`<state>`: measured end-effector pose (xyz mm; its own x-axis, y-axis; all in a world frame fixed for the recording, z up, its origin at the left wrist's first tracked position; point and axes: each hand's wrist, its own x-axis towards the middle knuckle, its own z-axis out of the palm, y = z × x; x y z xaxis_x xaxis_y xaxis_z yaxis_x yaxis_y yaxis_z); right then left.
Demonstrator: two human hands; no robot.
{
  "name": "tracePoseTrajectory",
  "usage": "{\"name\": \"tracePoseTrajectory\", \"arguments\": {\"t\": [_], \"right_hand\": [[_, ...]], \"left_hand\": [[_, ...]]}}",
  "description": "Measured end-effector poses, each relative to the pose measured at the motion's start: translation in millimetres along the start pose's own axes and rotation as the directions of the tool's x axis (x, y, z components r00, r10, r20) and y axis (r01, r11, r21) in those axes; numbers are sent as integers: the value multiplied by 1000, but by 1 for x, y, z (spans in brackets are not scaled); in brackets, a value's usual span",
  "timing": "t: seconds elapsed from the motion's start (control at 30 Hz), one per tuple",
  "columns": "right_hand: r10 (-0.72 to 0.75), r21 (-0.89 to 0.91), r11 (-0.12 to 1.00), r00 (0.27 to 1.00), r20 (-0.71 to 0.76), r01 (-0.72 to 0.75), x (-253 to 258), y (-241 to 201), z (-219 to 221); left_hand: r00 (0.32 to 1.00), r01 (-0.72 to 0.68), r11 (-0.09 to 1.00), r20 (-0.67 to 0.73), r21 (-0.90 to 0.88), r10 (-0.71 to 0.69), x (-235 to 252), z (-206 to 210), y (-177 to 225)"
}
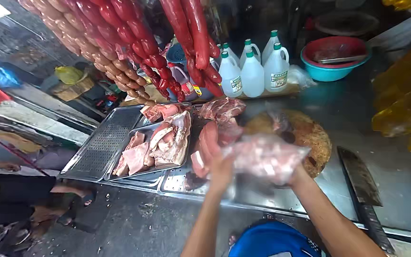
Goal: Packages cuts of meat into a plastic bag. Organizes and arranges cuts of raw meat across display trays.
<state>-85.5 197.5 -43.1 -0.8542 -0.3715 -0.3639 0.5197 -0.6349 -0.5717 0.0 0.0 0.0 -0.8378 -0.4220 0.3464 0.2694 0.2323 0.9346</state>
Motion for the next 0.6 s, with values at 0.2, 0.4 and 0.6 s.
{"name": "tracePoseTrajectory", "arguments": {"t": [0.2, 0.4, 0.6], "right_hand": [[101, -285, 953, 995, -12, -101, 48, -41, 3], [93, -969, 237, 991, 96, 72, 48, -76, -1], [47, -920, -372, 992, 116, 125, 44, -105, 14]], "left_hand": [[922, 226, 974, -324, 5, -212, 22, 40, -44], [882, 359, 933, -338, 33, -327, 36, 42, -67], [932, -143, 956, -290, 257, 217, 39, 54, -7]]}}
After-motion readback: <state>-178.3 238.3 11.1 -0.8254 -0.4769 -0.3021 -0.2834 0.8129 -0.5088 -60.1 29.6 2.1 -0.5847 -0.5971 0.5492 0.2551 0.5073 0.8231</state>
